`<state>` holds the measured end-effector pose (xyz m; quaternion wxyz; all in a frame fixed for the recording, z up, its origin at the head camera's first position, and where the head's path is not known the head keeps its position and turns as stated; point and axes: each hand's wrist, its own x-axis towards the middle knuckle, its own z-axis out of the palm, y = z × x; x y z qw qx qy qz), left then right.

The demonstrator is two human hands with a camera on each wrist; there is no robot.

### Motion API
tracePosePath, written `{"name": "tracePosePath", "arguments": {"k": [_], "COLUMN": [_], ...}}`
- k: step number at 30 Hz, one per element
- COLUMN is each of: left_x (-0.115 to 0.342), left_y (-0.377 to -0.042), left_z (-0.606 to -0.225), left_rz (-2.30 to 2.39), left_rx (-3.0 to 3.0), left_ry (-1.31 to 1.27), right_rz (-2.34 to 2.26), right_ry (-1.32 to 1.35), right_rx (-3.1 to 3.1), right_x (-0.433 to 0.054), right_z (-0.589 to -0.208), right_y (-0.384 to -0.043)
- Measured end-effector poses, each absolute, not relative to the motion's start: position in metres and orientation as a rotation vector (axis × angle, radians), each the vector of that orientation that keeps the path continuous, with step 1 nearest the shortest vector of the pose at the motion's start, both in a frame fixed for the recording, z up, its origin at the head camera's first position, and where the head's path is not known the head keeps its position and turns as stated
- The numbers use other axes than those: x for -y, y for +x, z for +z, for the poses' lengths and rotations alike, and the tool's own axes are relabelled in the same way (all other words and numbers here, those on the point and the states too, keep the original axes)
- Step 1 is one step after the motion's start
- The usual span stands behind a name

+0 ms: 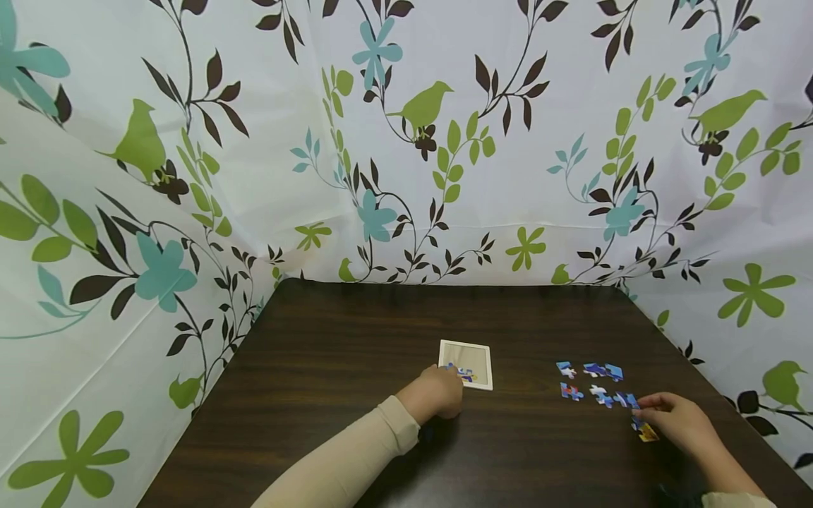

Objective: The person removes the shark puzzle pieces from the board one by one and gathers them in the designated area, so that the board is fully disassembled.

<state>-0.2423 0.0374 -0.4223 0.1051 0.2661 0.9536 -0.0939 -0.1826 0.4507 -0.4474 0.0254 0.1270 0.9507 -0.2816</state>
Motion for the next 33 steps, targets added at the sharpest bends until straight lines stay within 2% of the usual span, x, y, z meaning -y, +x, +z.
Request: {"name": "tracePosePath", "arguments": {"k": [10, 21, 33], "left_x": [-0.038, -0.038, -0.037], "left_y": [-0.243, -0.241, -0.243], "left_z": [-0.424, -0.423, -0.422], "left_rz": [-0.274, -0.283, -0.285], "left_rx": [-2.804, -2.806, -2.801], "left_ry": [0.767, 0.776, 0.779], "right_rz": [-0.977, -1.021, -1.028], "right_ry": [0.279, 0.146, 0.112], "right_rx": [-3.011, -3.081, -3.093], "right_x": [-0.408, -0.368, -0.348], "right_z": [-0.424, -0.421, -0.422], "right_y": [-0.205, -0.223, -0.236]}}
